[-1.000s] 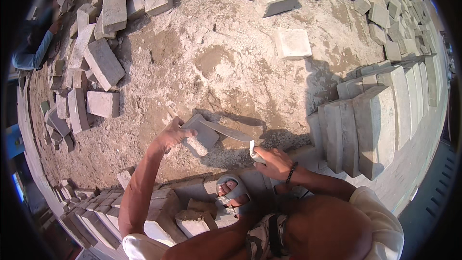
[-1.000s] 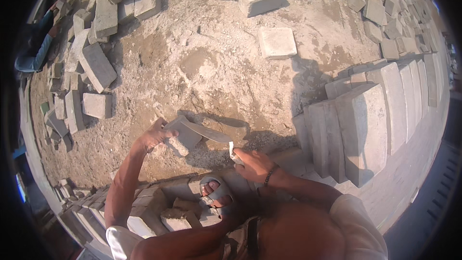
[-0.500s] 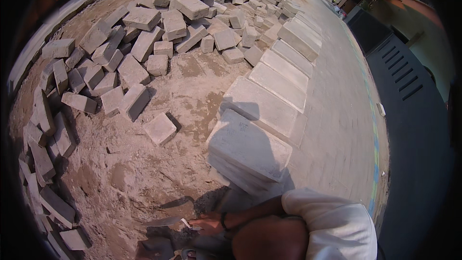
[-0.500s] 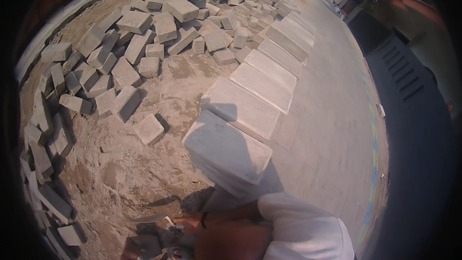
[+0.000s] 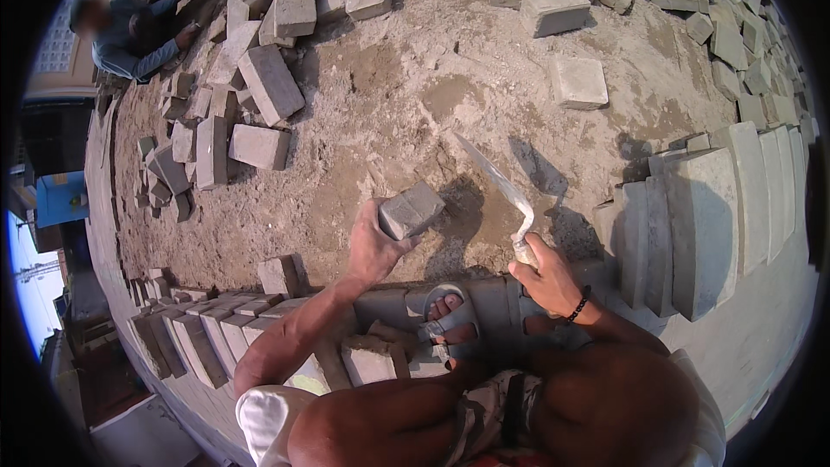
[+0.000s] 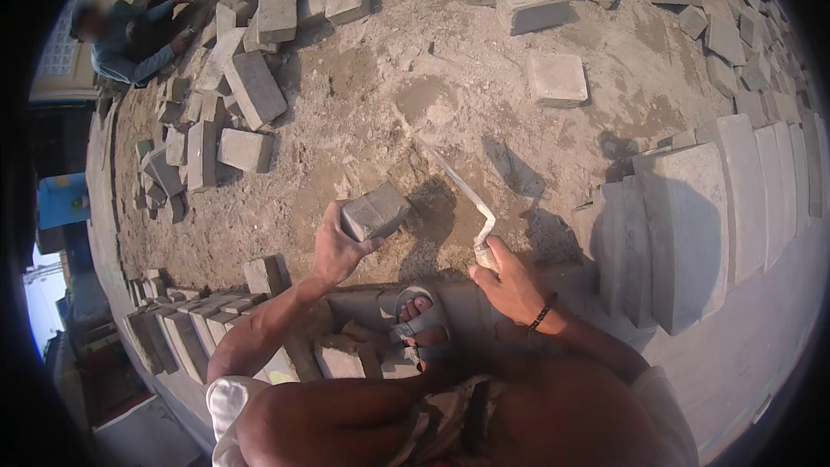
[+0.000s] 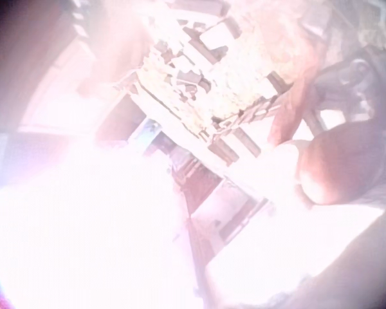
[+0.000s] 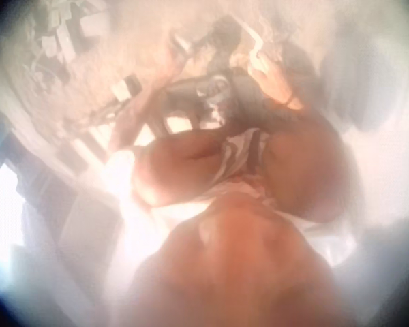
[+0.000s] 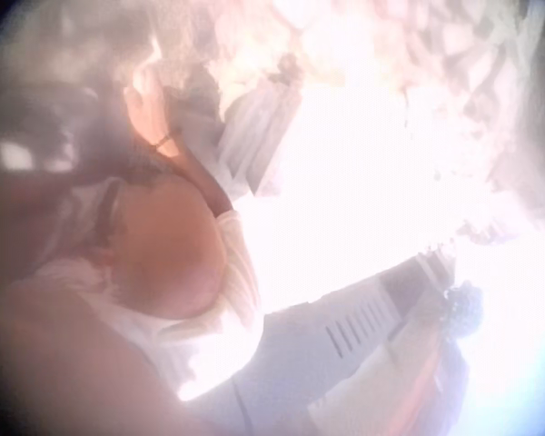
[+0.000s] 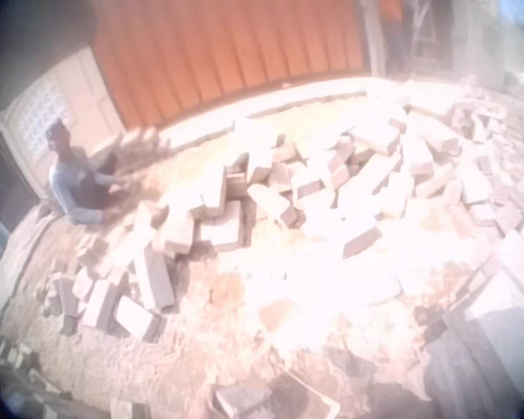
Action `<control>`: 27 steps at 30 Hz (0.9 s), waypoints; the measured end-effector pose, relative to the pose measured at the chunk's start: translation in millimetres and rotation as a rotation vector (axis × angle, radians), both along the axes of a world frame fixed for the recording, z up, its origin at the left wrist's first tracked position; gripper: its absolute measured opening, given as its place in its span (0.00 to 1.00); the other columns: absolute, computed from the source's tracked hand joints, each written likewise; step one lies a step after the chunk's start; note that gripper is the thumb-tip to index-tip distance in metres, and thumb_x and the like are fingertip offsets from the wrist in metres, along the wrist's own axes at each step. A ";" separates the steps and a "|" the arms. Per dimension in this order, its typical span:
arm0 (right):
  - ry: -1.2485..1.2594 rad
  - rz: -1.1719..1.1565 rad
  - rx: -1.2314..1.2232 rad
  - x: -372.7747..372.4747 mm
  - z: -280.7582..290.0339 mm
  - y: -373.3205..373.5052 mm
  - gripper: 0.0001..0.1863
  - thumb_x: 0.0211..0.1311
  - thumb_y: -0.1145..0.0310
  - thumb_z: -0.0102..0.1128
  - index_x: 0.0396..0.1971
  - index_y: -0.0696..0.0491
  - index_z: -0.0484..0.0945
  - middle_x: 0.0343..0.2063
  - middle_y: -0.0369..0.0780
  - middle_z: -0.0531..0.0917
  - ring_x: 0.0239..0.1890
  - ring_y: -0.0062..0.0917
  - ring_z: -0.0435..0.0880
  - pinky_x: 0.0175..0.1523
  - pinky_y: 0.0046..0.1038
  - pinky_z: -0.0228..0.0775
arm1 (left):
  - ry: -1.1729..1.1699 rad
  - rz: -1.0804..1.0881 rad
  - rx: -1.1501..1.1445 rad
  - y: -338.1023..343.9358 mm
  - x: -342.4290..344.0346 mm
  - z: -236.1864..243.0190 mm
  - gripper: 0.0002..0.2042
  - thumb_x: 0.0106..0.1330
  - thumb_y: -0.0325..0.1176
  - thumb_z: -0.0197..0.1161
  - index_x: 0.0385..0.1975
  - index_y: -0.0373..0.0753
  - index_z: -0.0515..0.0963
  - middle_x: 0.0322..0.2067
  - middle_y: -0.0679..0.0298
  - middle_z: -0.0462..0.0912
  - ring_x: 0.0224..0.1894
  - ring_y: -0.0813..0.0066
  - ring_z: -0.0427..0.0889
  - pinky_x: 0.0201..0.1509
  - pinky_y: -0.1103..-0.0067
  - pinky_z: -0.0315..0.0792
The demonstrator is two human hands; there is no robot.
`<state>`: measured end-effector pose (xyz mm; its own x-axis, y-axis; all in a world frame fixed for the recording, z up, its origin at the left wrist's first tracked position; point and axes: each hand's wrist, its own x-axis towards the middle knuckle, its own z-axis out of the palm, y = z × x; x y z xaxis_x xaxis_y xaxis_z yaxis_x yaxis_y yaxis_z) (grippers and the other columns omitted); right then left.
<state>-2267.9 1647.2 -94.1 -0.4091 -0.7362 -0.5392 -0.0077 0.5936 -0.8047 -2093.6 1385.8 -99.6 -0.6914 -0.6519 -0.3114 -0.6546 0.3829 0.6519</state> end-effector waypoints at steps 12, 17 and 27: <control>0.223 0.241 0.058 -11.2 -10.9 -10.5 0.24 0.64 0.60 0.58 0.54 0.59 0.69 0.30 0.57 0.83 0.38 0.57 0.82 0.44 0.52 0.72 | 0.063 0.037 -0.232 14.0 -8.6 4.6 0.36 0.42 0.33 0.82 0.52 0.30 0.70 0.42 0.53 0.77 0.44 0.61 0.80 0.50 0.68 0.74; 0.077 0.362 -0.071 9.7 42.6 -17.8 0.22 0.62 0.61 0.61 0.53 0.56 0.73 0.32 0.54 0.83 0.38 0.55 0.82 0.42 0.48 0.73 | 0.078 0.064 -0.185 15.6 -13.0 7.3 0.36 0.41 0.36 0.82 0.50 0.31 0.69 0.42 0.50 0.75 0.47 0.52 0.74 0.53 0.64 0.70; 0.173 0.328 -0.003 -9.4 16.3 -31.4 0.20 0.61 0.64 0.61 0.50 0.58 0.71 0.29 0.55 0.82 0.35 0.56 0.81 0.40 0.49 0.71 | 0.057 0.042 -0.209 12.7 -7.6 10.9 0.37 0.40 0.36 0.82 0.50 0.31 0.69 0.42 0.49 0.74 0.48 0.50 0.72 0.53 0.61 0.69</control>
